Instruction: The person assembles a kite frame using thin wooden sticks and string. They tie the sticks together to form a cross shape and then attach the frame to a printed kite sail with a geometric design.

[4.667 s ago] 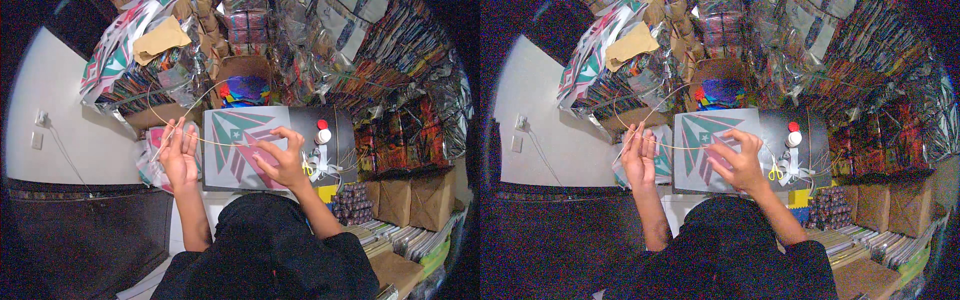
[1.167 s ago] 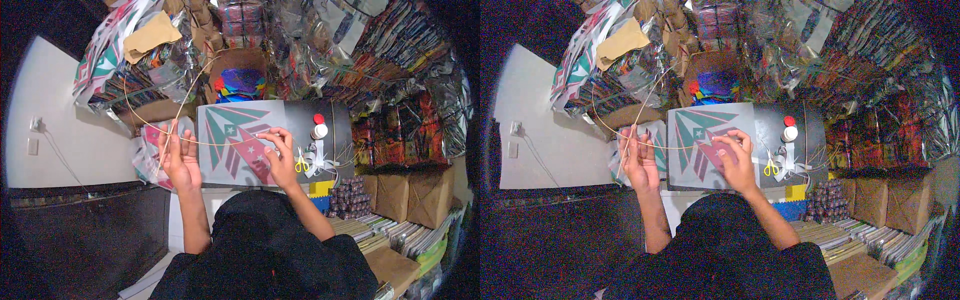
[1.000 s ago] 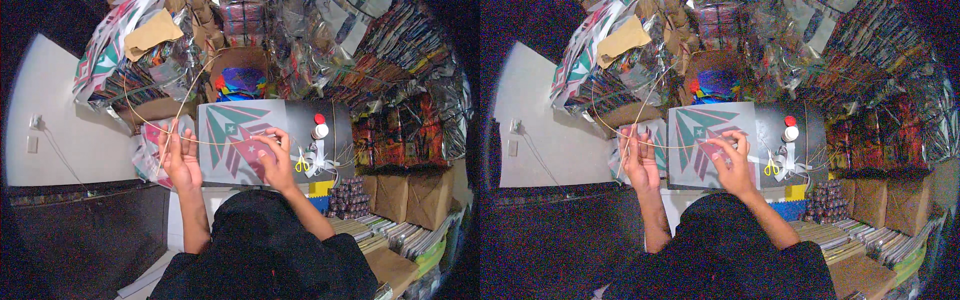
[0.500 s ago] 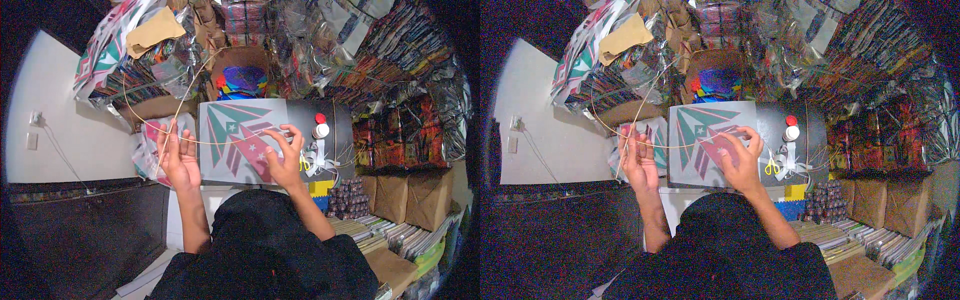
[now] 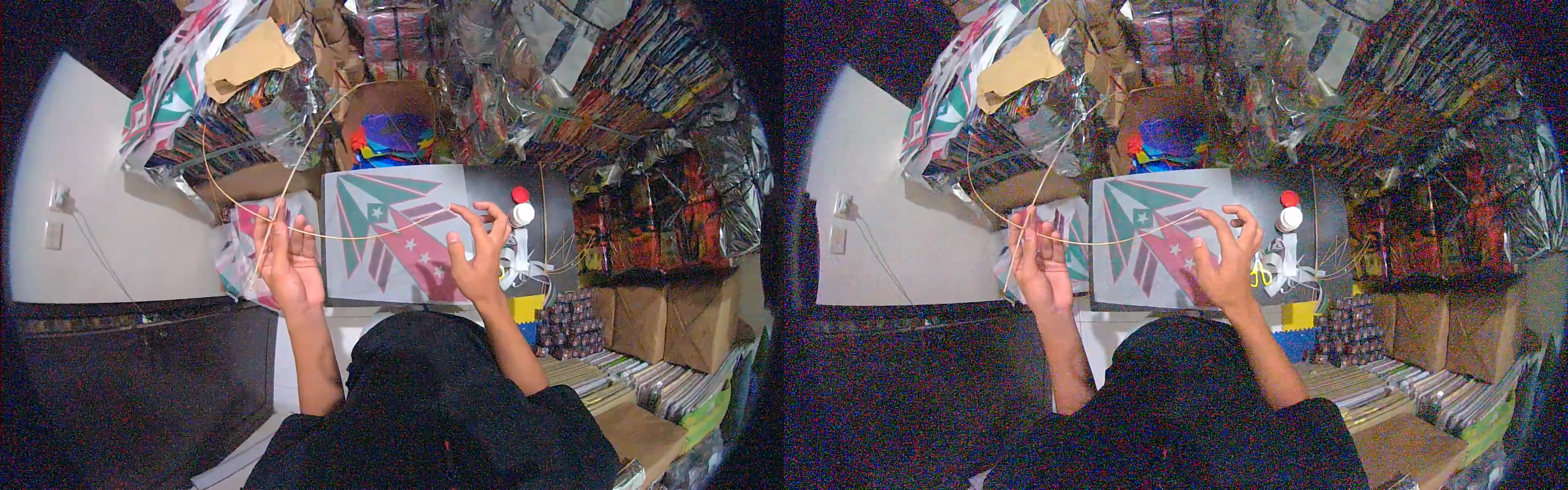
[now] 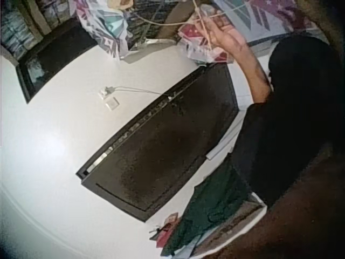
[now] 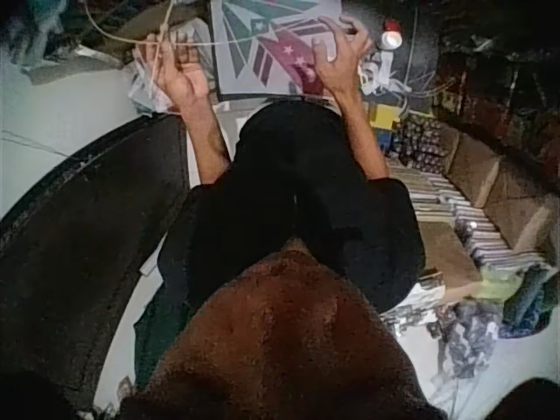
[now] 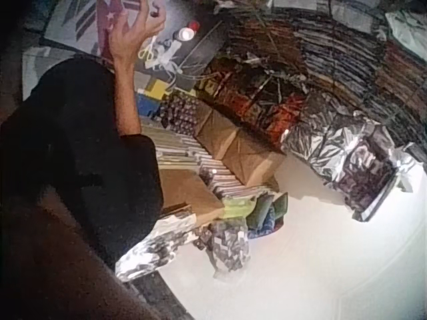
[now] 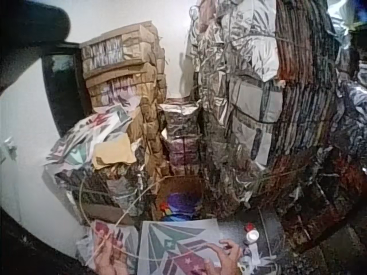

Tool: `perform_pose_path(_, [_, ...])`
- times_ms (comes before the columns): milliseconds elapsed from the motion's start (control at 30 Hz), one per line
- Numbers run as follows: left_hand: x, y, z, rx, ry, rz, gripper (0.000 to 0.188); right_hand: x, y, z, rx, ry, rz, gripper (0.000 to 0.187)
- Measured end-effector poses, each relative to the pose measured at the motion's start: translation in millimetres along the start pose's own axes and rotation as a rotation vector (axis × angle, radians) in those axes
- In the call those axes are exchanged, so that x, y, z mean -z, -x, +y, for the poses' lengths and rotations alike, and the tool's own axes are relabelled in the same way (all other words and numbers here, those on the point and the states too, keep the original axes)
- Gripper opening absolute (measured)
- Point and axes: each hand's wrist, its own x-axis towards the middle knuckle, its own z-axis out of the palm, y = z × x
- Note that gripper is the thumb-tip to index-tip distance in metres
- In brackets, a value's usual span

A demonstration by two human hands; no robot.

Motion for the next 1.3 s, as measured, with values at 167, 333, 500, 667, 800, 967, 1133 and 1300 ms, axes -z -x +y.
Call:
perform_pose_path(167, [-0.4,-0.1,-3.5,0.001,0.001,-0.036,0.042,2.1,2.6,-7.1,0.006,-0.025,-0.074,0.042])
perform_pose_path(333, [0.3,-0.5,-11.6,0.033,-0.017,-0.072,0.042,3.0,9.3,-16.8,0.118,-0.189,-0.21,0.041])
perform_pose_path(500, [-6.0,2.0,-22.3,0.088,-0.052,-0.047,0.04,6.1,15.9,-10.7,0.082,-0.272,-0.19,0.04])
perform_pose_path(667, [-17.3,9.3,-34.1,0.171,-0.109,-0.121,0.045,13.1,14.8,-1.1,0.051,-0.244,-0.125,0.038])
perform_pose_path(800, [-29.7,21.2,-45.4,0.247,-0.133,-0.221,0.042,19.9,7.5,-10.5,0.033,-0.308,-0.126,0.034])
perform_pose_path(967, [-41.8,34.3,-53.4,0.318,-0.186,-0.279,0.041,21.8,-6.4,-16.5,0.084,-0.294,-0.116,0.035])
perform_pose_path(1133, [-44.1,39.8,-52.7,0.34,-0.21,-0.36,0.04,20.2,-23.0,-2.8,0.095,-0.228,-0.021,0.042])
perform_pose_path(1300, [-39.6,41.1,-52.2,0.34,-0.189,-0.418,0.037,25.8,-41.7,18.2,0.057,-0.092,0.092,0.043])
